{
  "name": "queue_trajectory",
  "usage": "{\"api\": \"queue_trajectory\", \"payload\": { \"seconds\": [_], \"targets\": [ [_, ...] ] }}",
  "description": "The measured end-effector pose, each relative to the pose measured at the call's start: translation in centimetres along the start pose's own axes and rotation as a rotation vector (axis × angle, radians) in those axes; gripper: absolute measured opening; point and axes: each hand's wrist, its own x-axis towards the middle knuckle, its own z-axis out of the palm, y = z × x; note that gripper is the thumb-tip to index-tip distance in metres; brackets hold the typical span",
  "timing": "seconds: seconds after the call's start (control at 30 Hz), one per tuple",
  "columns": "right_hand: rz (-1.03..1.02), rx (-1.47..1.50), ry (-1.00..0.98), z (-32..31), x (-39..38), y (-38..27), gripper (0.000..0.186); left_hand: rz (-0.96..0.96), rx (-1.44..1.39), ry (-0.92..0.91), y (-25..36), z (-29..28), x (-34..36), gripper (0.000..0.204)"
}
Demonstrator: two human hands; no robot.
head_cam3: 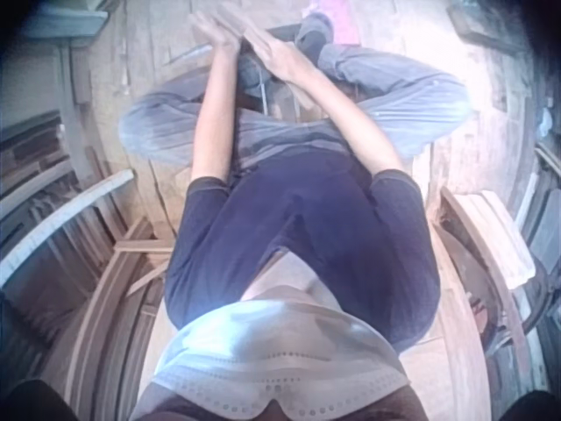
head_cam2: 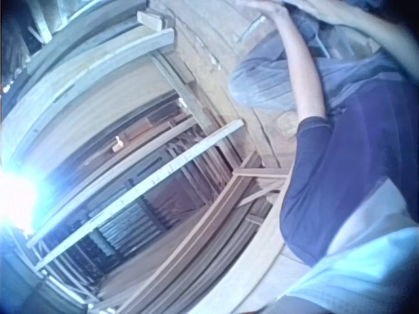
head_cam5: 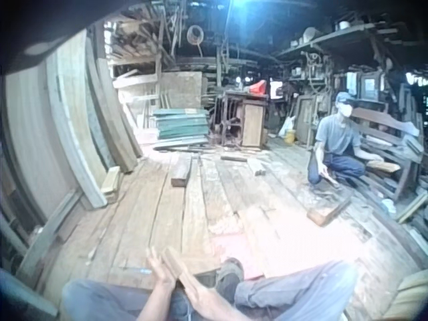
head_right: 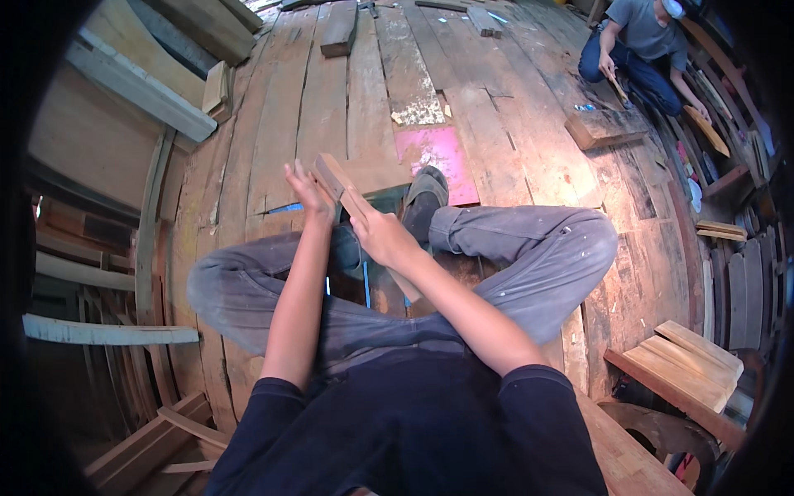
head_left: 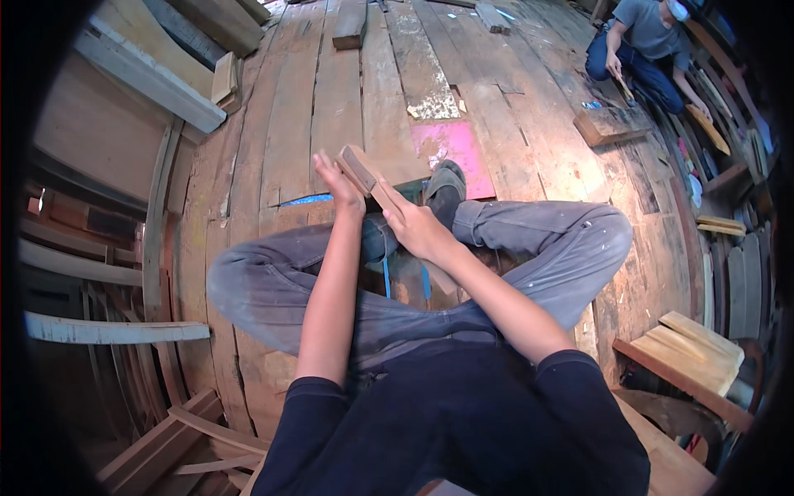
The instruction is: Manually sanding and preparing pieces of wood in a workshop.
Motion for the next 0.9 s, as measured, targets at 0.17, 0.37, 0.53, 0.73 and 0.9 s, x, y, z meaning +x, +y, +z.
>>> {"api": "queue_trajectory", "payload": {
  "seconds": [0.17,0.37,0.53,0.73,0.9],
  "targets": [
    [-0.021,-0.001,-0.092,-0.5,-3.7,-0.6,0.060,0.030,0.103,0.016,0.2,-2.1,0.9,0.094],
    [-0.140,0.034,0.077,1.7,2.0,1.0,0.060,-0.053,0.088,-0.053,-0.1,-0.9,-0.4,0.094],
    [-0.050,-0.062,0.186,1.5,3.7,4.3,0.043,0.061,0.029,0.052,-2.0,3.3,-1.3,0.079],
    [-0.120,0.106,-0.034,1.6,-3.8,2.6,0.060,0.036,-0.011,0.122,0.2,-1.3,0.8,0.084],
    [-0.158,0.109,0.071,2.4,0.3,2.0,0.063,-0.016,0.033,-0.006,-0.6,-0.6,0.4,0.084]
  ]
}}
